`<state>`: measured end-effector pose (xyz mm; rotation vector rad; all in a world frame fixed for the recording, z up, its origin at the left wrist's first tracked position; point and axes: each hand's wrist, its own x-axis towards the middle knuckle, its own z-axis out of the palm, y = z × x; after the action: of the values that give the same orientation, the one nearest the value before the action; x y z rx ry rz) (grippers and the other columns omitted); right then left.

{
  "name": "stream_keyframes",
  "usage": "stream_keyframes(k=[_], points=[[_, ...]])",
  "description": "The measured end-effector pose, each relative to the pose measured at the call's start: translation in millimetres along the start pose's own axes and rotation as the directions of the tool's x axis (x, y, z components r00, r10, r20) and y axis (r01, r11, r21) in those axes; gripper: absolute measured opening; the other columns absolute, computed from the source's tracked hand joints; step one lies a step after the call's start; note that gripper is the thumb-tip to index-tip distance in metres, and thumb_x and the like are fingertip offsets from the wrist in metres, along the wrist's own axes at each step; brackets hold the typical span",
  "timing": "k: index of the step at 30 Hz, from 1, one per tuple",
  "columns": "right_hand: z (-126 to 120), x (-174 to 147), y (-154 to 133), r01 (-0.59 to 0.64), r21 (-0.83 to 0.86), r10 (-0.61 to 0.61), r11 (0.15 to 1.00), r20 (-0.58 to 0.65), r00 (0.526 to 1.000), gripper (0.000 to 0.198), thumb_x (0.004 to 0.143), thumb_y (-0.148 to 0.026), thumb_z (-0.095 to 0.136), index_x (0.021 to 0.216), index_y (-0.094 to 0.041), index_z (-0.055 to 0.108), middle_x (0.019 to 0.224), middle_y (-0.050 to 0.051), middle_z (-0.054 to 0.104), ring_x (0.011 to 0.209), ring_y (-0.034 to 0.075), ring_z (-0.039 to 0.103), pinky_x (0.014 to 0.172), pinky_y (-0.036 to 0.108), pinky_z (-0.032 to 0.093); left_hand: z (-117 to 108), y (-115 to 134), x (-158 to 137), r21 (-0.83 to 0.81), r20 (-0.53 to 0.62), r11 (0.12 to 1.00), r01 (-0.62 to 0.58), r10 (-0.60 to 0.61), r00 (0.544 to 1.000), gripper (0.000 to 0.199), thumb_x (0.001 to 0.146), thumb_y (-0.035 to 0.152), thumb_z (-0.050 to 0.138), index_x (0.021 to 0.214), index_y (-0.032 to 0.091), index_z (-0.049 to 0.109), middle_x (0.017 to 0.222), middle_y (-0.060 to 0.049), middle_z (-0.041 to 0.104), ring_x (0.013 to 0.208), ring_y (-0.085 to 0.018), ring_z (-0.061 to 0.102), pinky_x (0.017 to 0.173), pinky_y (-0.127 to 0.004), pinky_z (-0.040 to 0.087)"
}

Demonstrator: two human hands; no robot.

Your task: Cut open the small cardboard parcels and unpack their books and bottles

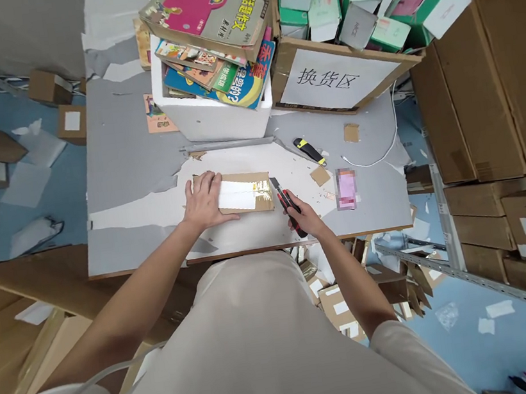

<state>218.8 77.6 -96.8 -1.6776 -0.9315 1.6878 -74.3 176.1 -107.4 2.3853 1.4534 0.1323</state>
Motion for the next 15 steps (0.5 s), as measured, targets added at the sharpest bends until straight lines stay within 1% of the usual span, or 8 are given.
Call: stream_keyframes(k=[3, 5, 8, 10, 12, 13, 15], points=[[-6, -3, -3, 0.009, -0.032, -0.008, 0.999, 0.039, 0.999, 0.068, 0.086, -0.034, 0.055, 0.149, -0.030, 0.031, 0.088, 0.000, 0.061, 0.049, 0.007, 0.058, 0.046, 0.024, 0.055, 2, 0, -1, 0.000, -0.012, 1.000, 0.007, -0.007, 1.000, 0.119, 0.057, 0.078, 0.060, 0.148, 0.012, 0.022, 0.147, -0.024, 0.034, 0.137, -0.044, 0.026, 0.113, -0.061, 0.003], [-10, -7, -5, 0.015, -0.089, -0.011, 0.996, 0.042, 0.999, 0.067, 0.085, -0.033, 0.056, 0.149, -0.032, 0.033, 0.088, 0.000, 0.061, 0.048, 0.007, 0.058, 0.046, 0.024, 0.055, 3, 0, -1, -0.004, -0.020, 1.000, 0.006, -0.006, 1.000, 0.120, 0.056, 0.078, 0.061, 0.148, 0.011, 0.022, 0.147, -0.024, 0.034, 0.137, -0.045, 0.025, 0.112, -0.062, 0.001], [-8, -11, -10, 0.019, -0.211, -0.018, 0.977, 0.008, 1.000, 0.066, 0.086, -0.031, 0.055, 0.148, -0.034, 0.033, 0.091, 0.001, 0.064, 0.046, 0.008, 0.057, 0.045, 0.025, 0.053, 5, -1, -3, -0.014, -0.025, 1.000, -0.002, 0.002, 1.000, 0.120, 0.056, 0.079, 0.060, 0.148, 0.011, 0.023, 0.146, -0.025, 0.035, 0.137, -0.045, 0.025, 0.111, -0.064, -0.003], [-2, -12, -16, 0.037, -0.318, -0.043, 0.947, -0.014, 0.999, 0.065, 0.088, -0.028, 0.052, 0.149, -0.034, 0.032, 0.093, 0.003, 0.066, 0.045, 0.009, 0.055, 0.047, 0.027, 0.052, 5, -1, -3, -0.023, -0.032, 1.000, -0.003, 0.002, 0.999, 0.118, 0.057, 0.080, 0.058, 0.147, 0.012, 0.025, 0.145, -0.024, 0.036, 0.136, -0.046, 0.026, 0.111, -0.066, -0.004], [7, -13, -24, 0.071, -0.446, -0.091, 0.892, -0.025, 0.995, 0.064, 0.089, -0.025, 0.049, 0.150, -0.032, 0.031, 0.092, 0.004, 0.067, 0.048, 0.011, 0.056, 0.053, 0.029, 0.052, 6, 1, -3, -0.030, -0.041, 1.000, 0.010, -0.011, 0.999, 0.115, 0.060, 0.080, 0.057, 0.147, 0.012, 0.027, 0.145, -0.024, 0.037, 0.136, -0.045, 0.027, 0.111, -0.066, -0.004], [11, -13, -29, 0.092, -0.517, -0.127, 0.851, -0.032, 0.991, 0.064, 0.089, -0.023, 0.047, 0.150, -0.030, 0.032, 0.091, 0.005, 0.068, 0.052, 0.013, 0.058, 0.058, 0.030, 0.052, 6, 2, -3, -0.030, -0.045, 0.999, 0.023, -0.025, 0.999, 0.113, 0.061, 0.080, 0.056, 0.147, 0.012, 0.027, 0.145, -0.023, 0.037, 0.136, -0.045, 0.027, 0.111, -0.065, -0.004], [17, -13, -39, 0.126, -0.666, -0.194, 0.735, -0.029, 0.981, 0.064, 0.088, -0.020, 0.045, 0.150, -0.024, 0.032, 0.090, 0.008, 0.069, 0.066, 0.020, 0.062, 0.068, 0.033, 0.051, 7, 5, -2, -0.026, -0.053, 0.998, 0.060, -0.061, 0.997, 0.113, 0.062, 0.080, 0.056, 0.147, 0.011, 0.027, 0.145, -0.024, 0.037, 0.136, -0.044, 0.027, 0.112, -0.064, -0.002]])
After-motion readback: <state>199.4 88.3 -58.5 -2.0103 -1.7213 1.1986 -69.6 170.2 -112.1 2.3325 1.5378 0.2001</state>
